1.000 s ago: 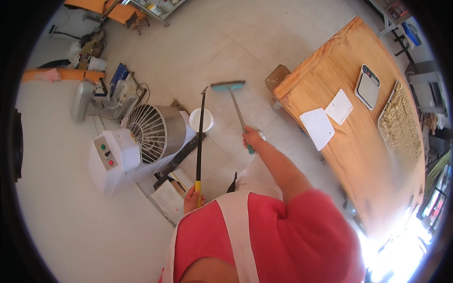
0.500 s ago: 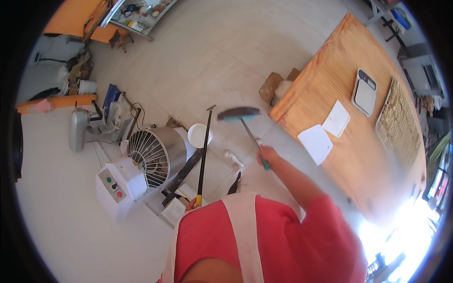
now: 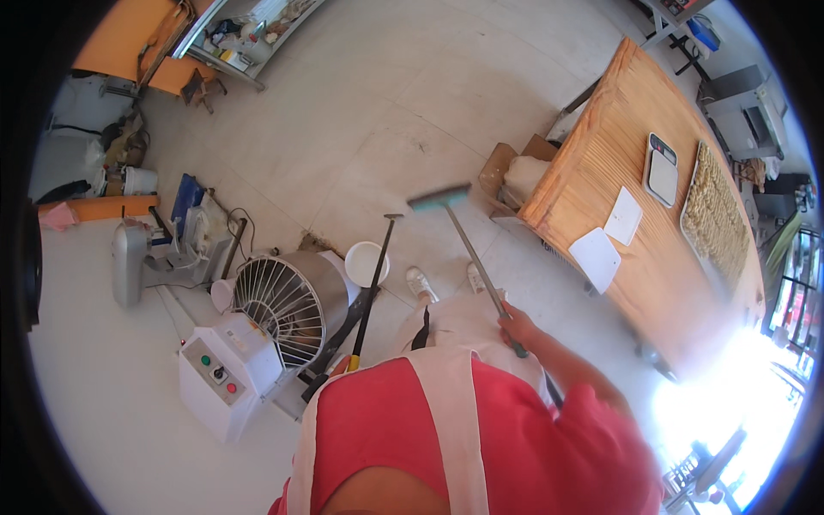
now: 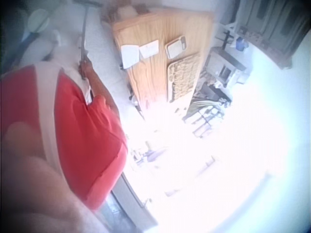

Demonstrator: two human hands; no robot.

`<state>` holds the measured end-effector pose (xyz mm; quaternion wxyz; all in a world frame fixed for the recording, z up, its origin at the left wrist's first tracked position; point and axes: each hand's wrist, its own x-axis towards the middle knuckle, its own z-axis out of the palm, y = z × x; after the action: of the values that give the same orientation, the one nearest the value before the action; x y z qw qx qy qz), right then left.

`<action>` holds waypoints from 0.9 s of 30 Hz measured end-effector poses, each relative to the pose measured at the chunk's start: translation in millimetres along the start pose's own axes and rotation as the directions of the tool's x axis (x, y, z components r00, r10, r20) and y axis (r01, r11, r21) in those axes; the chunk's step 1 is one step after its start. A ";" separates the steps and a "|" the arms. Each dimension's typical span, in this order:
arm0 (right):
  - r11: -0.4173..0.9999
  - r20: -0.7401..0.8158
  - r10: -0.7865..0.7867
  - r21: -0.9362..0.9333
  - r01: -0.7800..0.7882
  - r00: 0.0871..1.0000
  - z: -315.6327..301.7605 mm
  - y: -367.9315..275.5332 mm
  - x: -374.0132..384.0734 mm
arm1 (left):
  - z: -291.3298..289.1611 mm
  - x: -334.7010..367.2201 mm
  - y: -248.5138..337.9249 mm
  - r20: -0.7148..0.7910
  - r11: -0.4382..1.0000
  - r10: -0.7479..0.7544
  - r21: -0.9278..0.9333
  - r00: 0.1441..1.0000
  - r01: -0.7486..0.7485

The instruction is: The person sweeps the bakery kitchen floor using a broom, pushing debris along the floor tiles and collected it with a dustpan.

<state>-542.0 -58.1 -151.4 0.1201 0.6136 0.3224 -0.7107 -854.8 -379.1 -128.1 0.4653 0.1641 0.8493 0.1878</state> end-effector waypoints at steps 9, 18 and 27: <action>0.970 -0.004 -0.069 0.233 0.068 0.998 64.8 -70.3 82.5 | -68.4 119.9 117.1 0.119 0.980 -0.073 -0.177 0.990 0.094; 0.996 -0.157 0.036 -0.079 -0.049 0.987 60.9 -2.2 -9.5 | -108.6 83.1 67.5 -0.009 0.962 0.271 0.028 0.963 -0.271; 0.976 -0.250 0.036 -0.201 -0.088 0.968 32.9 82.3 -60.9 | -62.4 82.2 -57.2 0.190 0.995 0.032 -0.098 0.981 -0.014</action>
<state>-508.3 -154.5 -117.8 0.1658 0.6903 0.3886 -0.5874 -956.1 -402.3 -184.0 0.5498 0.1685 0.7887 0.2173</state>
